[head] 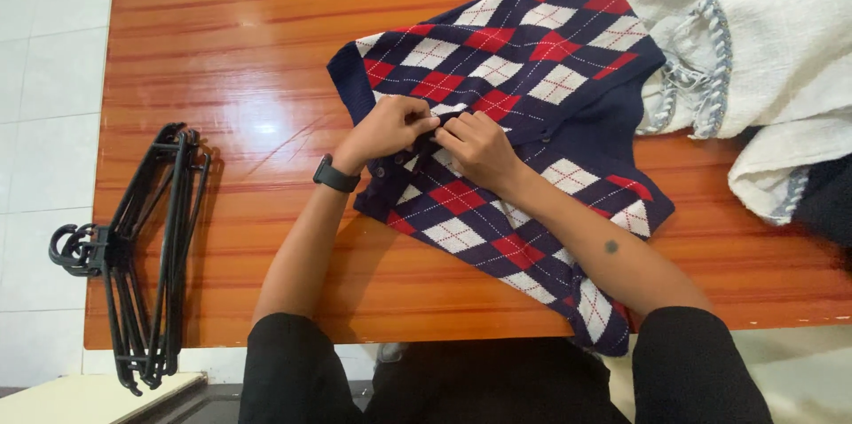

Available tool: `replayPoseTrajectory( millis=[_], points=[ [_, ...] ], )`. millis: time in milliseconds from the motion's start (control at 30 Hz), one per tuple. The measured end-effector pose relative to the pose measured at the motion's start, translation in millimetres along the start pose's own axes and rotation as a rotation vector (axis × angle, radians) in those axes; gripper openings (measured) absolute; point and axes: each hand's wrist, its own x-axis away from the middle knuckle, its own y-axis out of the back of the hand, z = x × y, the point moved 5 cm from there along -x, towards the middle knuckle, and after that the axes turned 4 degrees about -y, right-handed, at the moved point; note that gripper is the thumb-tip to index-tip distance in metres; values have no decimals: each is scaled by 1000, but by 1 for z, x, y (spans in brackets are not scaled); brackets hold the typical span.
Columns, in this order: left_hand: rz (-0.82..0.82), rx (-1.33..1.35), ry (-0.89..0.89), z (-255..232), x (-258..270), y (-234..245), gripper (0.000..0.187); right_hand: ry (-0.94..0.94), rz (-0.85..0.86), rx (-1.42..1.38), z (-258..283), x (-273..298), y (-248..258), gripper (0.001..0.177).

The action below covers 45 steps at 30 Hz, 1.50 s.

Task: Smoothing and buttoning a diamond-patterned cardigan on a wooden table

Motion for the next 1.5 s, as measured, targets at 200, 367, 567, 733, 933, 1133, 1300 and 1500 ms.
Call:
replayPoseTrajectory(
  millis=[200,367,567,733,933,1133,1300,1500],
  points=[
    [-141,77,210,38,-6,-21,15,115,-68,86,14,-12,14,23],
    [-174,236,322,53,-4,-32,15,180,-70,137,21,-19,21,19],
    [-216,222,320,101,-13,-36,17,202,-154,125,28,-20,26,26],
    [-177,-74,171,33,-4,6,10,18,-161,87,25,-26,38,22],
    [-86,-204,81,-9,18,24,23,-378,118,-278,5,-16,67,30],
    [-353,-527,-30,-2,65,-8,19,-439,264,-69,0,60,135,38],
    [-409,-608,15,-19,118,-50,86,-647,484,252,-27,153,189,73],
    [-260,-799,28,-9,156,-28,72,-912,857,394,-36,179,223,76]
  ],
)
